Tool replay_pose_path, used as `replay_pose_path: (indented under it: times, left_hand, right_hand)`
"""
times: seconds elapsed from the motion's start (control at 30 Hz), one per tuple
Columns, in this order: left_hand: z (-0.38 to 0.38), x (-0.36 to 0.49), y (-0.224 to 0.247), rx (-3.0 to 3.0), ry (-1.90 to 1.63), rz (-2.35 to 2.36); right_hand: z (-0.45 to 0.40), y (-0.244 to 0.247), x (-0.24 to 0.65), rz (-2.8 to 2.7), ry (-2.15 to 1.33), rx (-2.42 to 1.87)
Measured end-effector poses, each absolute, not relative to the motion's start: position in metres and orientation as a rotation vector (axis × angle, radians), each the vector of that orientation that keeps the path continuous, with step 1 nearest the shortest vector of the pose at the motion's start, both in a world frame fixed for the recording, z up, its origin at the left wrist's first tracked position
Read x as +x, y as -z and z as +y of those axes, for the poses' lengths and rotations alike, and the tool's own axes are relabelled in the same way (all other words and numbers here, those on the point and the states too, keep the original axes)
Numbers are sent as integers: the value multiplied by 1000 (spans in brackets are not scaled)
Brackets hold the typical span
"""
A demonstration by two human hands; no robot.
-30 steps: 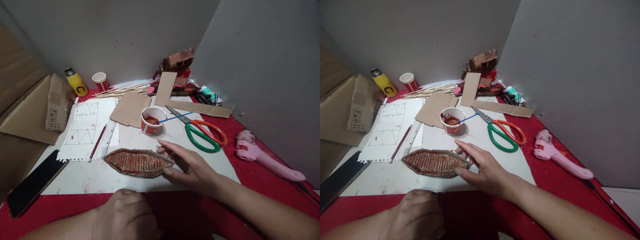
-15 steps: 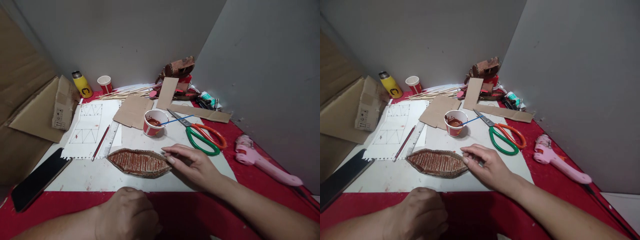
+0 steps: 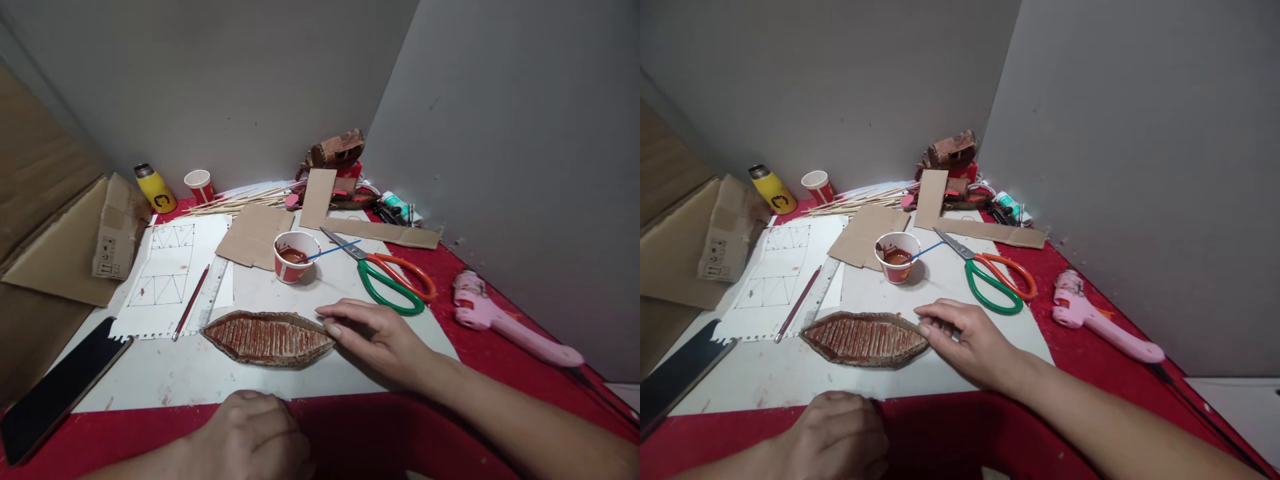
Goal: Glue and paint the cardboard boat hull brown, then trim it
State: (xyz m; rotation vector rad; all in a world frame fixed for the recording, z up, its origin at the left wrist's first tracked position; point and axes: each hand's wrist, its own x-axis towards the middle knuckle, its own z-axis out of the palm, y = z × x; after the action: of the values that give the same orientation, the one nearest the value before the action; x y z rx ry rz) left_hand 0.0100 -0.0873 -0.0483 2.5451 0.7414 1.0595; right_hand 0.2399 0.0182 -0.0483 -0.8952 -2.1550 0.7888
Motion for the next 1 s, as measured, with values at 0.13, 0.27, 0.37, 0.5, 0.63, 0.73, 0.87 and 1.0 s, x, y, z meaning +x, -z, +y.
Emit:
replay_pose_path:
  times: [0.13,0.27,0.37,0.5,0.63,0.73,0.87,1.0]
  left_hand:
    - [-88,7,38,2514,-1036,727]
    - [-89,0,21,2569,-1157,802]
    - [-89,-10,11,2666,-1142,855]
    - [-86,-25,16,2729,-1354,971]
    - [-72,-35,31,2524,-1623,1161]
    - [-58,-37,36,2295,-1897,1232]
    - [-47,-40,33,2063,-2018,1282]
    - [-40,-48,32,1644,-2064,1382]
  right_hand:
    - [20,48,240,-2170,-791,-902]
    - [18,46,240,-2227,-786,-838]
    - [12,45,235,-2323,-714,-797]
    - [4,49,223,-2458,-566,-789]
    - [4,53,215,-2458,-543,-813]
    - [7,54,212,-2463,-529,-825]
    - [8,52,212,-2471,-540,-806]
    - [8,51,213,-2486,-560,-762]
